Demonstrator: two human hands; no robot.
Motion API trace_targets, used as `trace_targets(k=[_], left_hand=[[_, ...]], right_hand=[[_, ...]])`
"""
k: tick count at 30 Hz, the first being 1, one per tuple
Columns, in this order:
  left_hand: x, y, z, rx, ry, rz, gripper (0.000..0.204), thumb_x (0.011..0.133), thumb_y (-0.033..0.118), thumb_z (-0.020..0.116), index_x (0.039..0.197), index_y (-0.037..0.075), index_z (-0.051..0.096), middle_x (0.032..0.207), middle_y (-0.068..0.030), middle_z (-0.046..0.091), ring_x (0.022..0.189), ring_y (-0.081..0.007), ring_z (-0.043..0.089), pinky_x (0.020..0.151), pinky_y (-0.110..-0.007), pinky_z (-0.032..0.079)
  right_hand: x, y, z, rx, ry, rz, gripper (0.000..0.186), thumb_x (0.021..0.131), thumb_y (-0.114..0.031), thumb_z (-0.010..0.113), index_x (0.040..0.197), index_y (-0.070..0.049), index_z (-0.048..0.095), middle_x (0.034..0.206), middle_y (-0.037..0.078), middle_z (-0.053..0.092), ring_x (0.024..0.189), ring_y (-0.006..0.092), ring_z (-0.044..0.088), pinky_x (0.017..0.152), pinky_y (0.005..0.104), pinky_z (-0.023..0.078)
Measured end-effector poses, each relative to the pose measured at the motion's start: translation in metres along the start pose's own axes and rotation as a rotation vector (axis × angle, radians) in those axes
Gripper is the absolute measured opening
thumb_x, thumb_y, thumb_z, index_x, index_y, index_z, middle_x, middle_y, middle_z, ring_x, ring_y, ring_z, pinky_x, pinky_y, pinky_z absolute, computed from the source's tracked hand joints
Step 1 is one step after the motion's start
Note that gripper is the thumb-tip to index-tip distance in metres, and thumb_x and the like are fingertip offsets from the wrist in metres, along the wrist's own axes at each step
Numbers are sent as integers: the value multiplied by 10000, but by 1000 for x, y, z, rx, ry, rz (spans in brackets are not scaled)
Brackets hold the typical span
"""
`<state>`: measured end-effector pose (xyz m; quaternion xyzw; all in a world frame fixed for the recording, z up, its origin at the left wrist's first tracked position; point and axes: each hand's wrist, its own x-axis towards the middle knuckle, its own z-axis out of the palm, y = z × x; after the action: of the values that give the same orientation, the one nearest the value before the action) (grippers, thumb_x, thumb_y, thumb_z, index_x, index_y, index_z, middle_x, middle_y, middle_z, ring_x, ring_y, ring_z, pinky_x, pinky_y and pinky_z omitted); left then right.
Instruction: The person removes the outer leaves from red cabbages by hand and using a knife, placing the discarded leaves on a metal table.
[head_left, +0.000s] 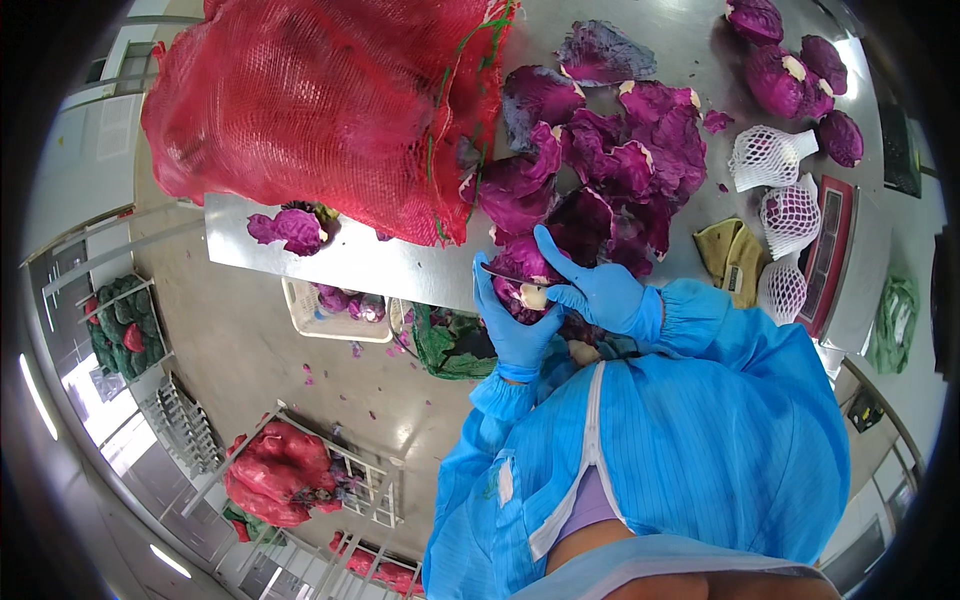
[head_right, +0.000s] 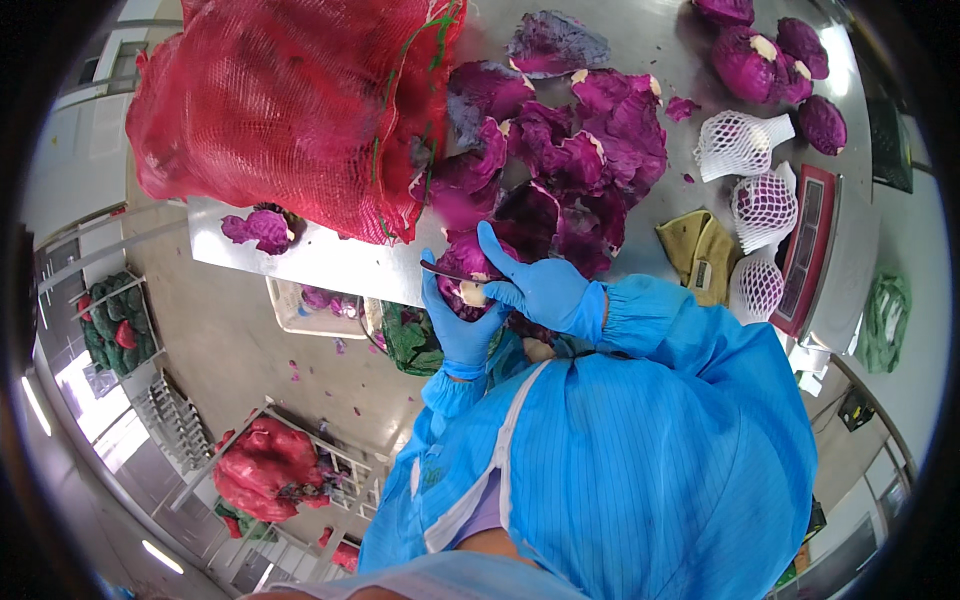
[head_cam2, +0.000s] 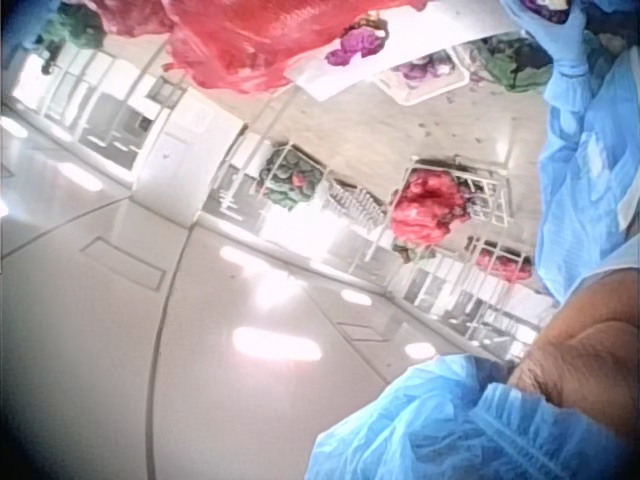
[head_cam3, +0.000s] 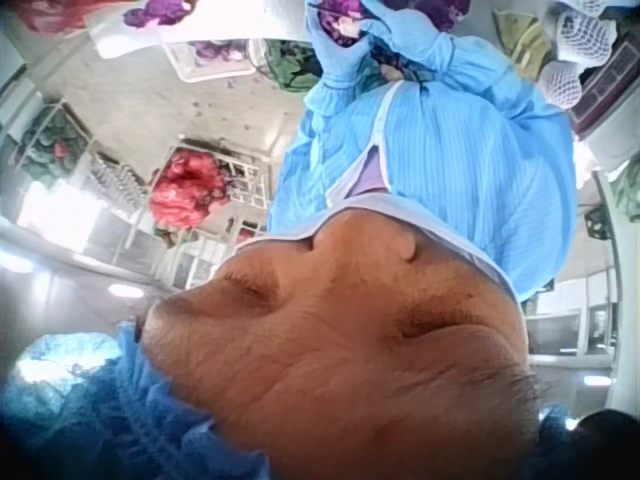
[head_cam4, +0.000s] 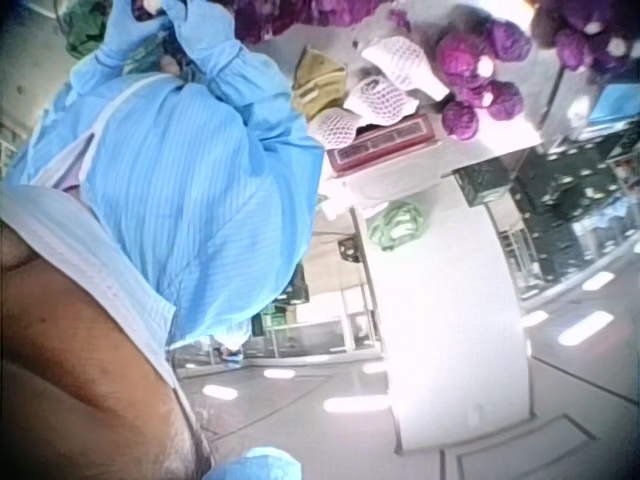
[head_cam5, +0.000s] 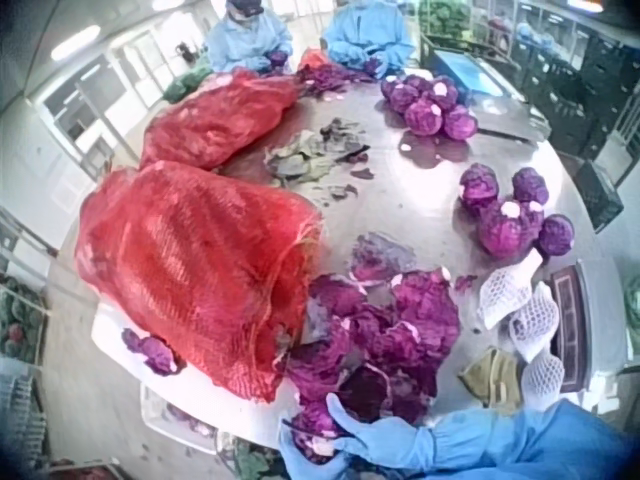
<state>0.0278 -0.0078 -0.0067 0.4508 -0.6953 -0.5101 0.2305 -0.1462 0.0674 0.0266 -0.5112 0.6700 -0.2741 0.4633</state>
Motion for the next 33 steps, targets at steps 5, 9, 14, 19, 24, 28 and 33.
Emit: trace_targets(k=[5, 9, 14, 19, 24, 28, 33], left_hand=[[-5, 5, 8, 99, 74, 47, 1171, 566, 220, 862, 1493, -12, 186, 1483, -227, 288, 1385, -384, 287, 1138, -462, 254], [-4, 8, 13, 61, 113, 60, 1160, 577, 242, 870, 1485, -18, 198, 1485, -240, 285, 1391, -397, 279, 1141, -464, 250], [-2, 19, 10, 152, 75, 106, 1136, 588, 267, 866, 1472, -31, 217, 1480, -257, 287, 1388, -410, 279, 1142, -461, 248], [-2, 17, 10, 128, 82, 106, 1157, 564, 314, 874, 1466, -35, 238, 1465, -260, 300, 1387, -411, 276, 1142, -469, 240], [-3, 16, 12, 124, 78, 100, 1164, 571, 334, 876, 1473, -27, 233, 1479, -266, 287, 1390, -419, 265, 1141, -483, 235], [-2, 18, 11, 158, 79, 149, 1145, 598, 359, 875, 1476, -18, 244, 1492, -257, 279, 1383, -418, 280, 1137, -486, 240], [-5, -3, -3, -49, 25, 174, 1189, 598, 325, 907, 1494, -10, 201, 1524, -175, 277, 1375, -301, 333, 1136, -411, 276]], right_hand=[[6, -8, -8, -74, -12, 78, 738, 964, -578, 394, 1544, -281, 48, 609, 228, 586, 523, 385, 588, 500, 459, 446], [8, -6, -6, -52, 3, 80, 729, 958, -592, 388, 1541, -293, 68, 622, 226, 594, 541, 386, 597, 510, 461, 455], [6, 6, -18, -273, 76, -79, 718, 945, -591, 406, 1541, -312, 120, 583, 213, 564, 496, 345, 588, 491, 394, 465], [10, 9, -27, -260, -82, -42, 759, 944, -616, 381, 1541, -242, 99, 665, 208, 613, 554, 366, 612, 502, 413, 477], [19, 12, -31, -114, 130, -11, 597, 952, -588, 415, 1411, -206, 424, 774, 200, 654, 662, 358, 647, 578, 402, 506], [44, 13, -49, -117, 168, -40, 574, 944, -580, 457, 1340, -176, 553, 828, 200, 664, 723, 349, 658, 641, 397, 510], [54, 2, -41, -318, 224, -163, 473, 867, -477, 650, 1143, -93, 659, 854, 174, 683, 757, 335, 675, 666, 394, 541]])
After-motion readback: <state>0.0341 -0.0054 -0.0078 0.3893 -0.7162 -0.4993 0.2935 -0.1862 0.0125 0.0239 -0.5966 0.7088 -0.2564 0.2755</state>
